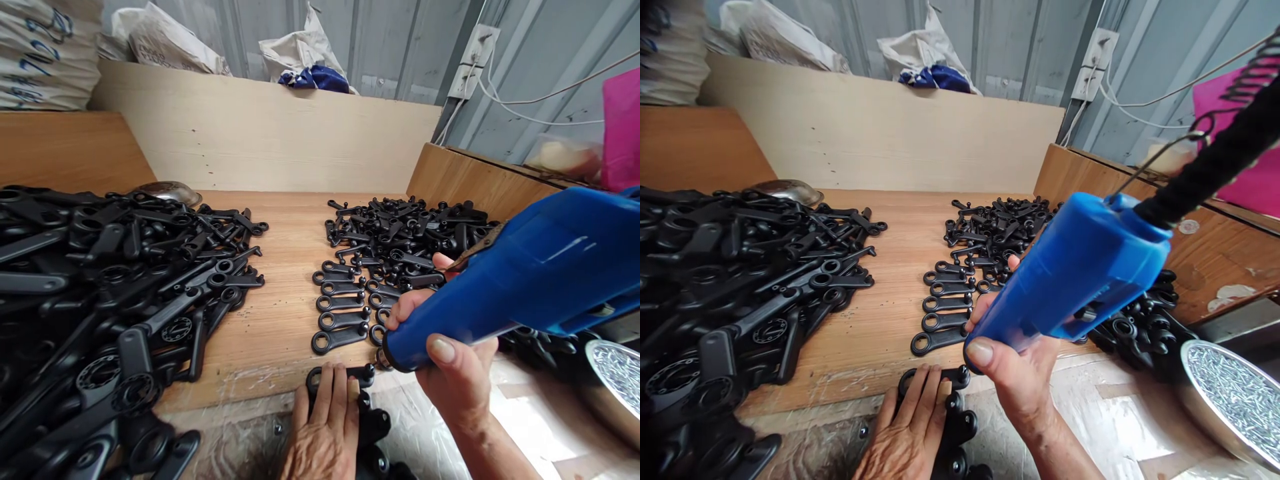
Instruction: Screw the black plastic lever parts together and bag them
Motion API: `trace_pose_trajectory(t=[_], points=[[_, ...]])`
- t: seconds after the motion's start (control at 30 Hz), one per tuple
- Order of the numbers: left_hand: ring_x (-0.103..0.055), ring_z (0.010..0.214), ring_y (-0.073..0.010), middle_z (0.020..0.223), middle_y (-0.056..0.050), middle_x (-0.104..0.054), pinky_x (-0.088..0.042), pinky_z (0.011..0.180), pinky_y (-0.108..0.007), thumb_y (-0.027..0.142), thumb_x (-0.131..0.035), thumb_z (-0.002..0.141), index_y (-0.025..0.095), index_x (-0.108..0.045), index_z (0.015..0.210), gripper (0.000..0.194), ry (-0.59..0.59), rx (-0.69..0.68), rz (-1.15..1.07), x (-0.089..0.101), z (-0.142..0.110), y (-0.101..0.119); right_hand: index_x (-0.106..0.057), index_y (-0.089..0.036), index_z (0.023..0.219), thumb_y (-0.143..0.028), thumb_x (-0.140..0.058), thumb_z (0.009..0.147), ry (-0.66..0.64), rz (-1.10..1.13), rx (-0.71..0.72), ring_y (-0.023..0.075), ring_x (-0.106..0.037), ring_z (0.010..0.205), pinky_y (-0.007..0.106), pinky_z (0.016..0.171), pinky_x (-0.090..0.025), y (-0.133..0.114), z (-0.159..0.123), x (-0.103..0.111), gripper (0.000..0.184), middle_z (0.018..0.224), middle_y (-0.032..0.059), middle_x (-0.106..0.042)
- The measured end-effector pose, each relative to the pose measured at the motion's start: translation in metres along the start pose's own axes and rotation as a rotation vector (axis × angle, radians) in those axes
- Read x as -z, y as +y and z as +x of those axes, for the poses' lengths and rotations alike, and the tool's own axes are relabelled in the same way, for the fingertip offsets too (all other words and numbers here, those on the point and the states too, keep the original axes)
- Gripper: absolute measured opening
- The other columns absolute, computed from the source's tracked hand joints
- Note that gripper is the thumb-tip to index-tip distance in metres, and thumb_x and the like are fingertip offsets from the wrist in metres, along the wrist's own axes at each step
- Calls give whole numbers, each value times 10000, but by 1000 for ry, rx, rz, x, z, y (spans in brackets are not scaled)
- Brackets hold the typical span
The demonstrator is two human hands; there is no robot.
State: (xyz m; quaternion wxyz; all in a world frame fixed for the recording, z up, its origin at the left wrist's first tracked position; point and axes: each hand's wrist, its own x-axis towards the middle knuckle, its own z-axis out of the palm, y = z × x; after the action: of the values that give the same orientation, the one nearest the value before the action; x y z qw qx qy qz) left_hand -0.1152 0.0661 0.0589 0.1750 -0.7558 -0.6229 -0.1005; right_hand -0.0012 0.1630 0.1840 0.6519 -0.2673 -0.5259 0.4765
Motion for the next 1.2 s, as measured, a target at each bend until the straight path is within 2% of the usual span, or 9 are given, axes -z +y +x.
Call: trace_pose_trajectory(t=[0.1, 0.27, 0.4, 0.6, 0.7, 0.8, 0.97, 1.1, 1.2], points=[[-485, 1180, -307, 1248, -114, -599, -373, 928, -494, 54, -380, 840, 203, -606, 1199, 450, 22, -10, 43, 1, 1, 1, -396, -285, 1278, -397, -742, 621, -6, 9, -7, 201, -571, 570, 330, 507, -462, -1, -1, 0, 751, 681, -6, -632], [-477, 1187, -309, 1253, -102, -596, -357, 954, -506, 144, -410, 869, 214, -609, 1193, 387, 41, 5, 25, -1, 1, 3, -374, -285, 1319, -411, -742, 640, -16, -14, -9, 200, -562, 590, 343, 545, -455, -2, -3, 1, 782, 691, -9, -627], [-479, 1189, -306, 1245, -104, -599, -368, 942, -514, 155, -401, 878, 207, -610, 1185, 374, 37, 15, 15, -4, -1, 4, -378, -297, 1314, -452, -752, 645, -66, -42, 7, 194, -557, 592, 341, 555, -453, -2, -6, 1, 782, 702, -16, -619], [-437, 1232, -322, 1304, -130, -545, -337, 985, -527, 213, -427, 894, 191, -577, 1227, 366, -14, 84, -80, -16, -3, 9, -319, -306, 1337, -502, -730, 665, -166, -171, 56, 211, -573, 602, 381, 583, -481, -2, -8, 3, 812, 719, -11, -603], [-415, 1246, -340, 1308, -144, -539, -329, 984, -547, 242, -432, 897, 184, -565, 1243, 375, -13, 69, -93, -23, -4, 9, -344, -294, 1317, -510, -735, 659, -191, -221, 86, 209, -575, 589, 370, 554, -482, -1, -8, 3, 795, 707, -11, -594], [-429, 1235, -350, 1298, -152, -549, -342, 965, -563, 232, -435, 885, 174, -561, 1244, 385, 4, 34, -97, -22, -3, 7, -443, -276, 1224, -495, -731, 669, -176, -251, 89, 198, -569, 572, 363, 546, -473, -1, -7, 2, 663, 693, -14, -591], [-471, 1205, -333, 1282, -136, -568, -394, 921, -508, 34, -411, 795, 174, -583, 1209, 469, 20, 26, -20, -6, 1, 5, -587, -230, 942, -469, -711, 653, -159, -253, 47, 186, -542, 564, 347, 531, -465, -1, -5, -2, 395, 645, -3, -570], [-503, 1167, -342, 1257, -154, -584, -396, 908, -543, -4, -393, 743, 149, -584, 1196, 515, 35, -36, 64, 1, 4, 1, -572, -205, 707, -409, -712, 602, -217, -267, -32, 164, -500, 525, 303, 467, -418, 0, -3, -4, 268, 604, 7, -547], [-476, 1208, -335, 1250, -174, -585, -331, 995, -554, 26, -455, 724, 116, -559, 1204, 499, 36, -84, 46, 5, 4, -4, -543, -201, 648, -403, -684, 603, -246, -275, -56, 152, -481, 519, 296, 467, -408, 2, -3, -3, 250, 598, 5, -534]])
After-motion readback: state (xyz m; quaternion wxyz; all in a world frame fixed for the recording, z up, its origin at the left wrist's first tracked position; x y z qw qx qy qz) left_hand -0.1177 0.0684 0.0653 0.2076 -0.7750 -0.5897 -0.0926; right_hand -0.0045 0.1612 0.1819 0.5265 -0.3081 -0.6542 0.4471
